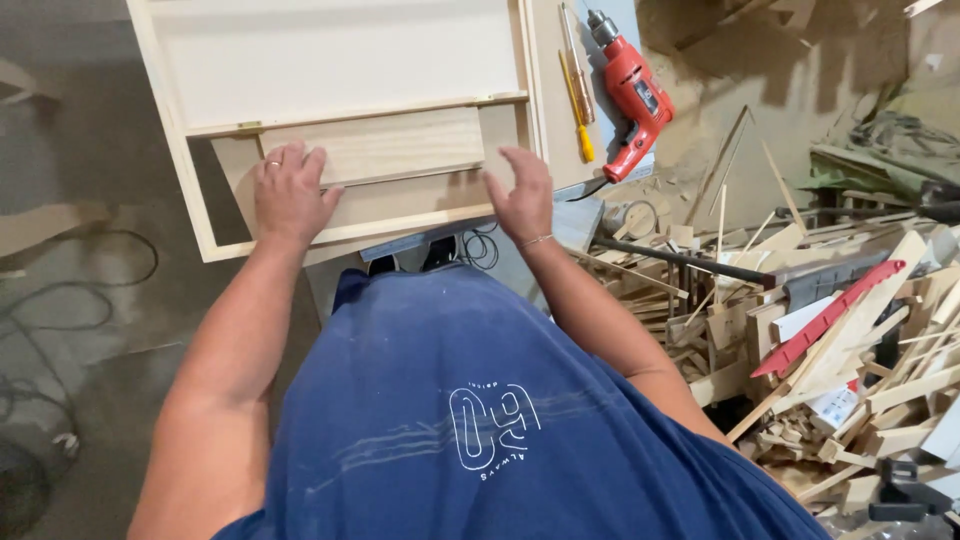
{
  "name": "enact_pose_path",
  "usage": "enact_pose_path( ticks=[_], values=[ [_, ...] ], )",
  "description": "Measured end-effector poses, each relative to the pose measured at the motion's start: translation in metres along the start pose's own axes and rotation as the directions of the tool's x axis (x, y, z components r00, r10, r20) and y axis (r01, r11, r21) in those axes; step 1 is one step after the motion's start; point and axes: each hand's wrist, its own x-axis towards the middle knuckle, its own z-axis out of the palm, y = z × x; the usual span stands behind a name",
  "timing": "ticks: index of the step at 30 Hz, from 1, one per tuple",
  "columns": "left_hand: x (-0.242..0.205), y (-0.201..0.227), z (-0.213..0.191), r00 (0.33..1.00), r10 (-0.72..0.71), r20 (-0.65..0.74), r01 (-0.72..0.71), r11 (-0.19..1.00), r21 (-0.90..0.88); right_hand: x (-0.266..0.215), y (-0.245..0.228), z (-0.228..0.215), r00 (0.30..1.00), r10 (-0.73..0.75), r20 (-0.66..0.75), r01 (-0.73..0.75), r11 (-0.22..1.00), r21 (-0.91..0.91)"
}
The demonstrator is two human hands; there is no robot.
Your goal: Measuring, marking, fitting, and sanding wooden components for a box assembly
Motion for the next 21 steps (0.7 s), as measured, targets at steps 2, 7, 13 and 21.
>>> enact_pose_path(
  ticks=[2,7,13,21],
  values=[
    [-0.005,0.007,-0.003,1.0,-0.016,-0.018,0.017,1.0,0.014,-0.003,0.033,-0.008,1.0,0.018,-0.026,-0.02,0.997,-0.079],
    [-0.005,0.015,-0.021,0.991,-0.112,-0.068,0.112,0.994,0.002,0.023,0.041,-0.046,0.876,0.443,0.192,-0.441,0.896,-0.057],
    [-0.035,-0.048,-0.011,0.61,-0.774,-0.168,0.77,0.629,-0.105,0.041,0.027,-0.046,0.665,0.66,0.349,-0.692,0.721,-0.043],
    [-0.089,-0.103,-0.019,0.376,-0.889,0.261,0.656,0.056,-0.752,-0.025,0.021,-0.042,0.851,0.504,0.151,-0.508,0.861,-0.009]
  ],
)
